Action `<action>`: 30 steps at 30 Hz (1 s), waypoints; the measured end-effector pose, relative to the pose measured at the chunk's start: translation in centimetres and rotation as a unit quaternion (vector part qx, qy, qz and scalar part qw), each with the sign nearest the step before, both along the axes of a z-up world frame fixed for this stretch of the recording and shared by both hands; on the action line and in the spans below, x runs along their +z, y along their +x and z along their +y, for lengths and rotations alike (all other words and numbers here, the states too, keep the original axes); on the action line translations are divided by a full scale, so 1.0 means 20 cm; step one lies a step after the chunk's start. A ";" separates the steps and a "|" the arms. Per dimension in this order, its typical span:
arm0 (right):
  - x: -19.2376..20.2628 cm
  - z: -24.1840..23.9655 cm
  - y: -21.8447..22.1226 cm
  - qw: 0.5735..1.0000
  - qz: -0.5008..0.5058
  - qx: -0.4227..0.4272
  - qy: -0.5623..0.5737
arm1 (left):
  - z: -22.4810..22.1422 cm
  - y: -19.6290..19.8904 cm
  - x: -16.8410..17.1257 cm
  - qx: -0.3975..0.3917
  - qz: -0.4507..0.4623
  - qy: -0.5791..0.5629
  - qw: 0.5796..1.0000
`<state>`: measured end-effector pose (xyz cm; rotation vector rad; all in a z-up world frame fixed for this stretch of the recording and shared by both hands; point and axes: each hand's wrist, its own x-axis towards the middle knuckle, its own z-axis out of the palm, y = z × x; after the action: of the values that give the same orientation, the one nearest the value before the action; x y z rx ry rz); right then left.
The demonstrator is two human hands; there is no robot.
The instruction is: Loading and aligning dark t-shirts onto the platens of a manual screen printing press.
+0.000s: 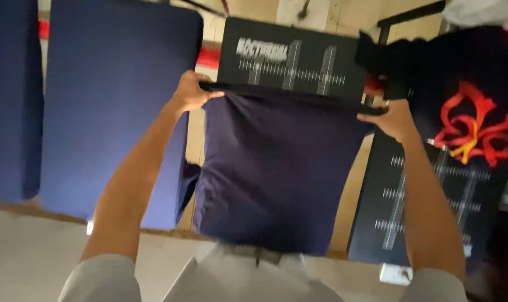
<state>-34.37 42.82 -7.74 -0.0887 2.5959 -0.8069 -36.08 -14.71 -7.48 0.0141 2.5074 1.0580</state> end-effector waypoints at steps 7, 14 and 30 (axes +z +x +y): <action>-0.27 0.06 -0.69 0.983 0.113 -0.129 -0.069 | 0.04 -0.81 -0.24 0.122 0.120 0.129 0.977; -0.49 -0.01 -0.82 0.946 0.163 -0.186 -0.207 | 0.06 -0.97 -0.50 0.140 0.182 0.106 0.967; -0.32 -0.38 1.54 0.869 0.210 -0.429 -0.130 | 0.29 1.40 -0.03 0.316 0.204 0.016 0.926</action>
<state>-3.50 35.13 -14.24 0.9849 2.8775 -1.5806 -8.01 -8.90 -8.00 -0.6743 2.9540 1.4611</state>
